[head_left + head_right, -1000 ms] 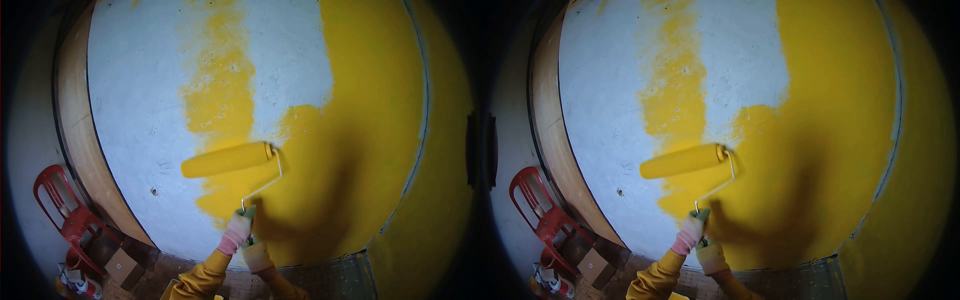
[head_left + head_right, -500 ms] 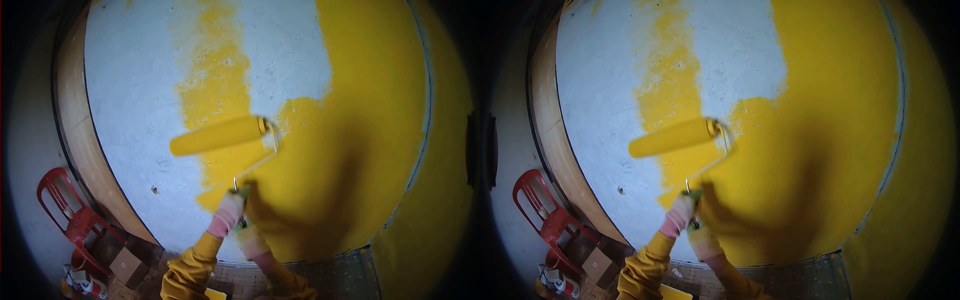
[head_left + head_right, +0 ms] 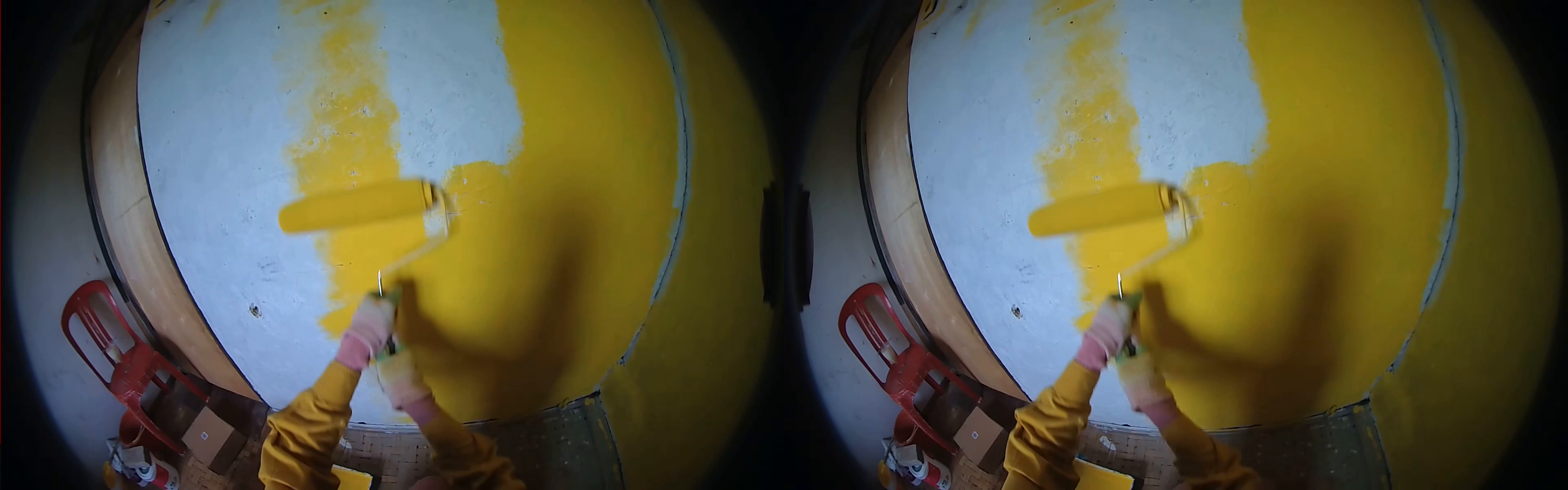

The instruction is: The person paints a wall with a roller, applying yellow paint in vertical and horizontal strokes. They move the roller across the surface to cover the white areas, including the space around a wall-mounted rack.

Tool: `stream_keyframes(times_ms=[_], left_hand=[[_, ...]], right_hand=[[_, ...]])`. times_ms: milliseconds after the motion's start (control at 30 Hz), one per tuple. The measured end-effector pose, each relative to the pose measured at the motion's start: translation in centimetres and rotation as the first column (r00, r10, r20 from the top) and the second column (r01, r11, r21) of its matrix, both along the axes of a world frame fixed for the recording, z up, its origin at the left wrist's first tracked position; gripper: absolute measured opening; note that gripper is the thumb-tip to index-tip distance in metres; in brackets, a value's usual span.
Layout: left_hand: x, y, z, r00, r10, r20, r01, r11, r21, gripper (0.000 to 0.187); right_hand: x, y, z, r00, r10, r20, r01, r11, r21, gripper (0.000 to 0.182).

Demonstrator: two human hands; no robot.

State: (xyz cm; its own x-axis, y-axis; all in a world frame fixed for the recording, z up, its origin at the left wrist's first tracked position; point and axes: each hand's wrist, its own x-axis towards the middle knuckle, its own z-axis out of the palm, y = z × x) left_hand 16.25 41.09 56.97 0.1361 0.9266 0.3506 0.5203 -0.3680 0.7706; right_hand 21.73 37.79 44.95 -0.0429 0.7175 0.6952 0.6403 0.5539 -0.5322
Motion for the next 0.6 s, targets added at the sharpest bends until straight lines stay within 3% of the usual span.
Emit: stream_keyframes(times_ms=[33, 100, 133, 167, 200, 233, 267, 333, 367, 400, 433, 467, 500, 533, 567, 600], left_hand=[[0.6, -0.6, 2.2, 1.000, -0.007, -0.001, 0.007, 1.000, 0.000, 0.043], [1.9, -1.8, 5.3, 0.938, 0.000, 0.346, 0.069, 0.980, -0.187, 0.041], [2.4, -2.9, 5.4, 0.961, -0.004, 0.276, 0.054, 0.984, -0.172, 0.041], [2.8, -4.0, 4.6, 0.979, -0.002, 0.202, 0.035, 0.987, -0.159, 0.040], [3.2, -4.0, 2.9, 0.996, 0.022, 0.090, -0.010, 0.991, -0.137, 0.039], [3.7, -5.0, 1.8, 0.990, -0.029, 0.141, 0.055, 0.982, -0.182, 0.039], [4.1, -5.9, 0.7, 0.978, -0.077, 0.192, 0.120, 0.966, -0.227, 0.039], [4.7, -5.7, -2.3, 0.971, -0.126, 0.201, 0.174, 0.955, -0.240, 0.039], [4.9, -5.2, -3.7, 0.961, -0.176, 0.213, 0.227, 0.941, -0.251, 0.040], [4.9, -4.4, -4.9, 0.961, -0.176, 0.213, 0.228, 0.940, -0.252, 0.040], [5.0, -3.5, -5.7, 0.965, -0.216, 0.150, 0.244, 0.949, -0.200, 0.039], [5.1, -2.6, -6.3, 0.964, -0.252, 0.085, 0.262, 0.954, -0.148, 0.038], [5.5, -3.1, -5.0, 0.964, -0.251, 0.084, 0.261, 0.955, -0.144, 0.038], [6.1, -3.4, -3.3, 0.962, -0.173, 0.212, 0.221, 0.949, -0.227, 0.032], [6.5, -3.2, -1.4, 0.940, -0.081, 0.333, 0.191, 0.931, -0.312, 0.030], [6.7, -0.6, -0.9, 0.971, -0.068, 0.229, 0.120, 0.968, -0.219, 0.029]], right_hand=[[0.5, -0.1, 2.2, 1.000, -0.007, -0.001, 0.007, 1.000, 0.000, 0.008], [1.9, -1.7, 7.0, 0.908, -0.318, 0.271, 0.164, 0.868, 0.468, 0.009], [2.0, -3.0, 6.8, 0.979, -0.131, 0.155, 0.124, 0.991, 0.055, 0.012], [1.9, -2.9, 4.6, 0.979, -0.135, 0.155, 0.127, 0.990, 0.061, 0.012], [1.8, -2.1, 1.1, 0.969, 0.087, -0.232, -0.090, 0.996, 0.001, 0.013], [1.9, -1.4, -1.6, 0.765, 0.269, -0.586, -0.310, 0.950, 0.032, 0.013], [2.2, -1.5, -3.8, 0.765, 0.271, -0.584, -0.309, 0.950, 0.036, 0.013], [3.3, -2.3, -6.5, 0.982, 0.012, -0.189, -0.003, 0.999, 0.049, 0.011], [4.0, -3.0, -6.9, 0.982, 0.012, -0.188, -0.003, 0.999, 0.045, 0.011], [4.8, -4.5, -5.9, 0.995, -0.037, 0.091, 0.038, 0.999, -0.010, 0.012], [5.4, -5.3, -4.8, 0.929, -0.070, 0.364, 0.093, 0.994, -0.047, 0.012], [5.6, -5.3, -3.9, 0.928, -0.073, 0.364, 0.095, 0.995, -0.043, 0.012], [5.7, -5.0, -3.0, 0.882, -0.272, 0.385, 0.214, 0.959, 0.186, 0.012], [5.8, -4.6, -1.8, 0.811, -0.463, 0.357, 0.309, 0.858, 0.410, 0.012], [5.4, -4.1, 0.0, 0.974, -0.192, -0.116, 0.201, 0.977, 0.067, 0.014], [5.0, -3.4, 1.8, 0.780, -0.028, -0.625, -0.103, 0.980, -0.172, 0.017]])
